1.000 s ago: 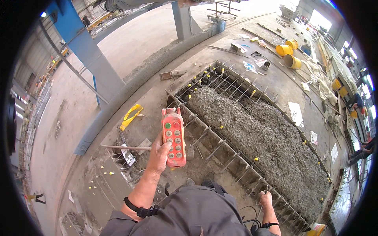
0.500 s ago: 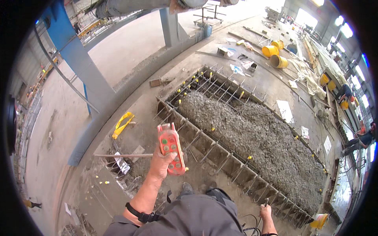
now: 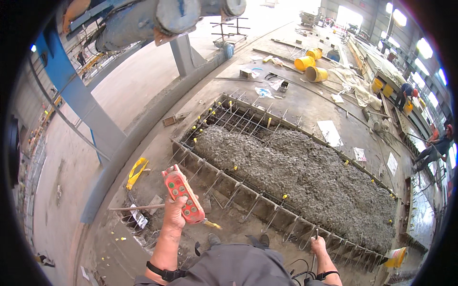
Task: Pour and level wet concrete into a reinforced rebar mold using a chute controller and a shovel.
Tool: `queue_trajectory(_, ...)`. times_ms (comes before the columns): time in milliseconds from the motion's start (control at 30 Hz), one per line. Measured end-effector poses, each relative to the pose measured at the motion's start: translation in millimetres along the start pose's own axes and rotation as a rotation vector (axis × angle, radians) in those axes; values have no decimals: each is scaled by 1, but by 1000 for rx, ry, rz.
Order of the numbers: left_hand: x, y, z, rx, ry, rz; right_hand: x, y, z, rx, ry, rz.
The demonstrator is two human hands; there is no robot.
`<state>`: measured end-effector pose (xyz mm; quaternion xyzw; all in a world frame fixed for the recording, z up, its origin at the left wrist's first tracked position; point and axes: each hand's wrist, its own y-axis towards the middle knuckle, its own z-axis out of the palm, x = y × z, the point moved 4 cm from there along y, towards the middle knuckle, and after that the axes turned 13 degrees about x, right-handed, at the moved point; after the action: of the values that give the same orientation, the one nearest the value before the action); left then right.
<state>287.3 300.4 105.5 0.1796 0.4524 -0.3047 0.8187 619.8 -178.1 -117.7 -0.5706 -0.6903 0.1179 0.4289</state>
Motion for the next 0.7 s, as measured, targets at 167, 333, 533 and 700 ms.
queue_trajectory(167,37,-4,43,-16,-15,-33,-82,59,-28,19,-10,-41)
queue_trajectory(333,53,-7,88,-42,-12,-6,-109,70,-46,52,-155,17)
queue_trajectory(533,63,-7,103,-53,-48,-30,-75,61,-70,40,-135,-8)
queue_trajectory(700,63,9,103,-38,-67,-49,-50,61,-67,70,-28,24)
